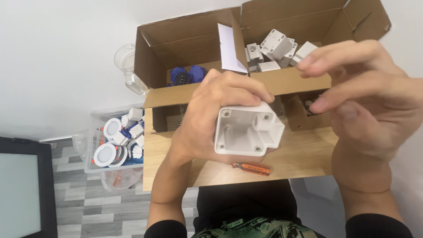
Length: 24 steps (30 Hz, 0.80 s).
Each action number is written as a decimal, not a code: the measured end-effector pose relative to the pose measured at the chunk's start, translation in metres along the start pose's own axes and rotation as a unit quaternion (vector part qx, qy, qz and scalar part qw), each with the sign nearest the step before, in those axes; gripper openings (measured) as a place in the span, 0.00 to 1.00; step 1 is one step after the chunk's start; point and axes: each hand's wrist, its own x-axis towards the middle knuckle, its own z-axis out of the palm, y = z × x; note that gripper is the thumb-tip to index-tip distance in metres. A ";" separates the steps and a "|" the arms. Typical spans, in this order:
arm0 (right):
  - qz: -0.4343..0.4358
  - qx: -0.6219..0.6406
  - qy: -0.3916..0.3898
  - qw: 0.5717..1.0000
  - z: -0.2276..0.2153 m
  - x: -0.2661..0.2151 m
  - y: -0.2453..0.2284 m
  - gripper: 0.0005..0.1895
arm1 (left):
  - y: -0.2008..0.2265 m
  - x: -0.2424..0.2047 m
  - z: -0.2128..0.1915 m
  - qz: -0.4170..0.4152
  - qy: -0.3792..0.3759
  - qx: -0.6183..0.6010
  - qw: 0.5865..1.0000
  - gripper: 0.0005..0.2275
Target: The person uses a screwdriver to tighten screws on a white electrical socket component. They then handle a blue plastic cover, inspecting its interior and exterior before placing it down. Finally, the person picks up a white plastic housing and uses the screwdriver to manipulate its internal parts.
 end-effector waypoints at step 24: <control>0.068 -0.057 -0.028 0.996 0.029 0.007 -0.033 0.07 | 0.004 0.000 -0.010 -0.002 0.009 0.015 1.000 0.26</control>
